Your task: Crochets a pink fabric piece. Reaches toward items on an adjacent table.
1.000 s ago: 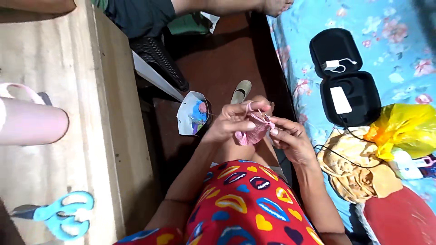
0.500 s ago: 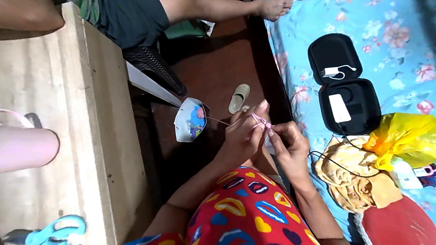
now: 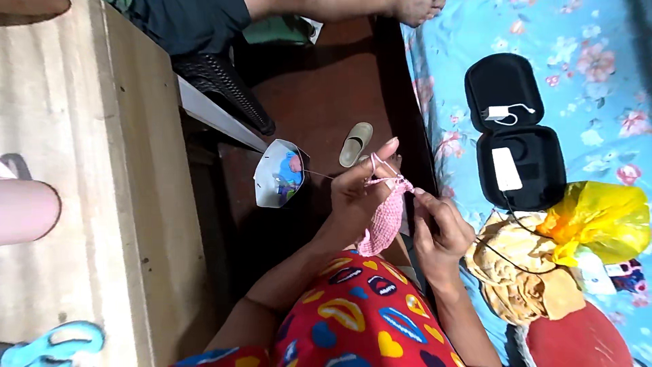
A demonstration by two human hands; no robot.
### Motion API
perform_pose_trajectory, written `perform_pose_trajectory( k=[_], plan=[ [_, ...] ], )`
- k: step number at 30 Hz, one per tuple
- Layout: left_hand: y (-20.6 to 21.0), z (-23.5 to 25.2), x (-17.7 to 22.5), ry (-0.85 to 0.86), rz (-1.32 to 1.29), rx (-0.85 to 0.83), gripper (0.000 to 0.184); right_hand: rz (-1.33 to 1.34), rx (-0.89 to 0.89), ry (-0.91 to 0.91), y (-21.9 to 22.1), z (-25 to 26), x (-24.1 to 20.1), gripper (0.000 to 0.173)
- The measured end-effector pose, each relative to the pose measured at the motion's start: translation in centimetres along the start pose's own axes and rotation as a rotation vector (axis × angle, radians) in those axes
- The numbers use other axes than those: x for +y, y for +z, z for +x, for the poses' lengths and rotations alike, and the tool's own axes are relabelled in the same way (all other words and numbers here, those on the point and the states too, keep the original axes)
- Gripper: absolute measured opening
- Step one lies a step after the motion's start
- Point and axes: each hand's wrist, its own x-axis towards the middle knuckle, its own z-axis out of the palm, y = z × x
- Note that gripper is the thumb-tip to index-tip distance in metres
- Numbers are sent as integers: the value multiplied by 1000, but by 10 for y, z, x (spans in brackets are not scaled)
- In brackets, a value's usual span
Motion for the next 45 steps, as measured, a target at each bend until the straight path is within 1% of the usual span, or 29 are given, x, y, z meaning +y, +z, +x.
perform_pose_trajectory(
  k=[4,7,9,12,15,18,20,22,25,28,30,32,33,35,37,38,39,40,41,42,43,44,45],
  plan=[
    [-6,7,11,-184,-51,-8,53,-45,-62,-35,-5,0,4,21],
    [-10,12,15,-308,-178,-24,51,-22,-109,-37,-11,1,6,22],
    [-10,11,19,-371,-212,-36,52,51,-142,-9,-15,2,7,23],
    [-10,7,24,-442,-237,-66,54,255,-177,130,-18,3,7,21],
    [-10,8,23,-475,-300,-42,53,488,-211,332,-21,3,7,22],
    [-10,11,21,-496,-353,-24,53,696,-234,491,-20,5,7,25],
    [-10,11,23,-502,-333,-18,53,769,-255,569,-20,6,7,26],
    [-8,10,27,-502,-240,-13,56,773,-260,605,-20,7,6,25],
    [-10,8,33,-487,-18,-64,66,639,-241,573,-18,8,0,26],
    [-5,11,35,-430,191,-35,69,569,-233,541,-15,8,-2,26],
    [-5,10,29,-325,248,-5,67,613,-228,589,-13,8,-2,26],
    [-7,9,22,-212,269,-11,63,697,-217,658,-11,7,-3,26],
    [-6,7,22,-171,320,-15,61,702,-210,653,-10,7,-4,25],
    [-3,4,20,-62,502,-33,57,586,-196,538,-6,7,-9,23],
    [0,1,13,94,716,-37,50,452,-188,410,-4,10,-12,20],
    [0,0,9,177,786,-35,46,425,-189,391,-3,12,-12,19],
    [0,-1,4,250,813,-28,41,438,-196,416,-3,15,-13,19],
    [-1,-2,0,309,794,-18,37,511,-200,487,-3,18,-14,20],
    [-1,-3,-3,355,740,-6,33,644,-204,594,-3,21,-14,22],
    [-1,-4,-4,370,677,0,31,793,-211,700,-4,23,-13,23],
    [-1,-5,-5,354,605,4,31,905,-212,767,-5,23,-13,24],
    [-1,-5,-5,316,530,8,33,940,-199,778,-5,21,-12,24],
    [-1,-5,-4,278,460,16,37,897,-168,736,-3,19,-13,23]
  ],
)
